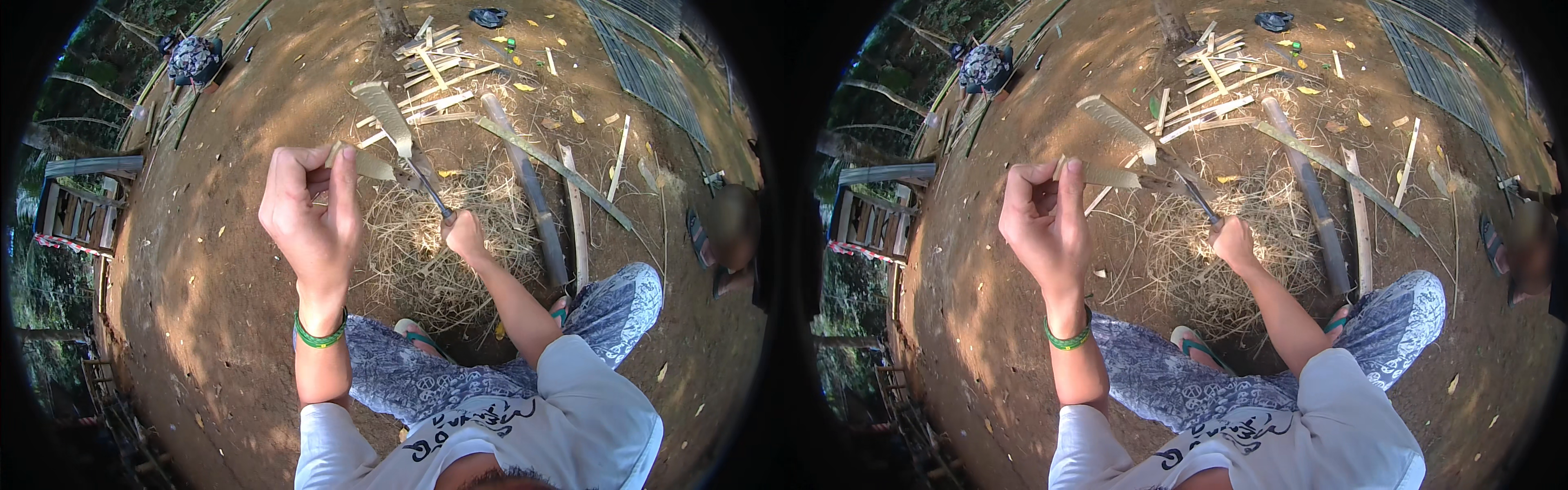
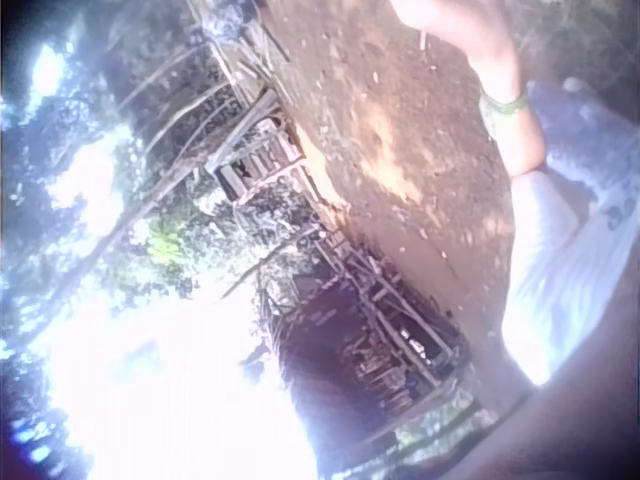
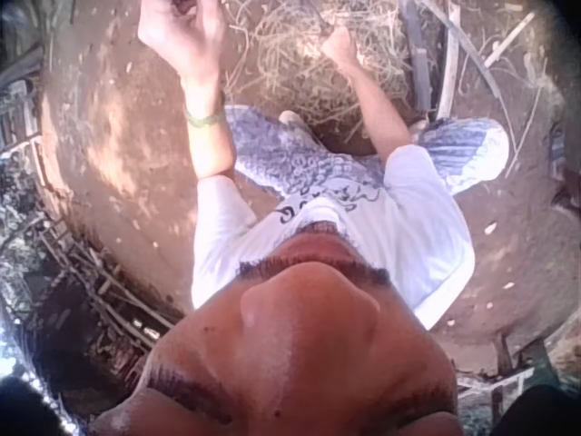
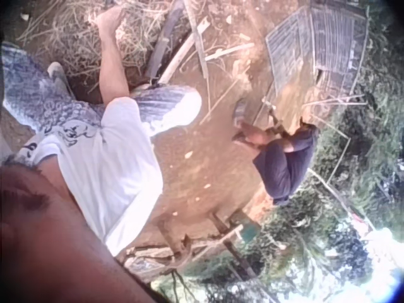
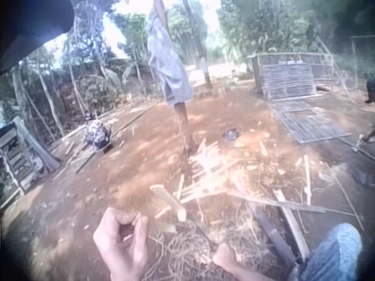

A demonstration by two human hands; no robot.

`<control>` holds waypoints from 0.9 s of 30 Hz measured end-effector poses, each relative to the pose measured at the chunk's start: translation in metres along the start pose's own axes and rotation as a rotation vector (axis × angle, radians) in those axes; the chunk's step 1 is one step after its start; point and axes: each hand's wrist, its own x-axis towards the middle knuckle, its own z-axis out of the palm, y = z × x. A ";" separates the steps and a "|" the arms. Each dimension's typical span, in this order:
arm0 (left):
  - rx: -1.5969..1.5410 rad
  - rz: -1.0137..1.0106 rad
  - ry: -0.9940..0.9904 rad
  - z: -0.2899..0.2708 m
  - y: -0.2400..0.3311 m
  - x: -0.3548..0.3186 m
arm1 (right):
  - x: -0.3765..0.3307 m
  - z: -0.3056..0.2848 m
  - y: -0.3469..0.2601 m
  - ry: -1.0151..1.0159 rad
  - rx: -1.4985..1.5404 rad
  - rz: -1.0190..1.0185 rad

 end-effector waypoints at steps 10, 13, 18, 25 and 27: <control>-0.016 0.077 -0.048 0.015 0.015 0.001 | 0.045 0.031 0.056 -0.261 0.079 0.332; -0.064 0.080 -0.060 0.018 0.018 -0.004 | 0.039 0.031 0.085 -0.389 0.544 0.357; -0.118 0.037 -0.024 0.007 0.014 -0.012 | 0.032 0.016 0.106 -0.818 0.954 0.664; -0.119 0.053 -0.058 0.019 0.014 0.007 | 0.068 0.070 0.155 -0.263 -0.039 0.350; -0.085 0.074 -0.067 0.014 0.006 0.004 | 0.080 0.086 0.164 -0.344 0.009 0.378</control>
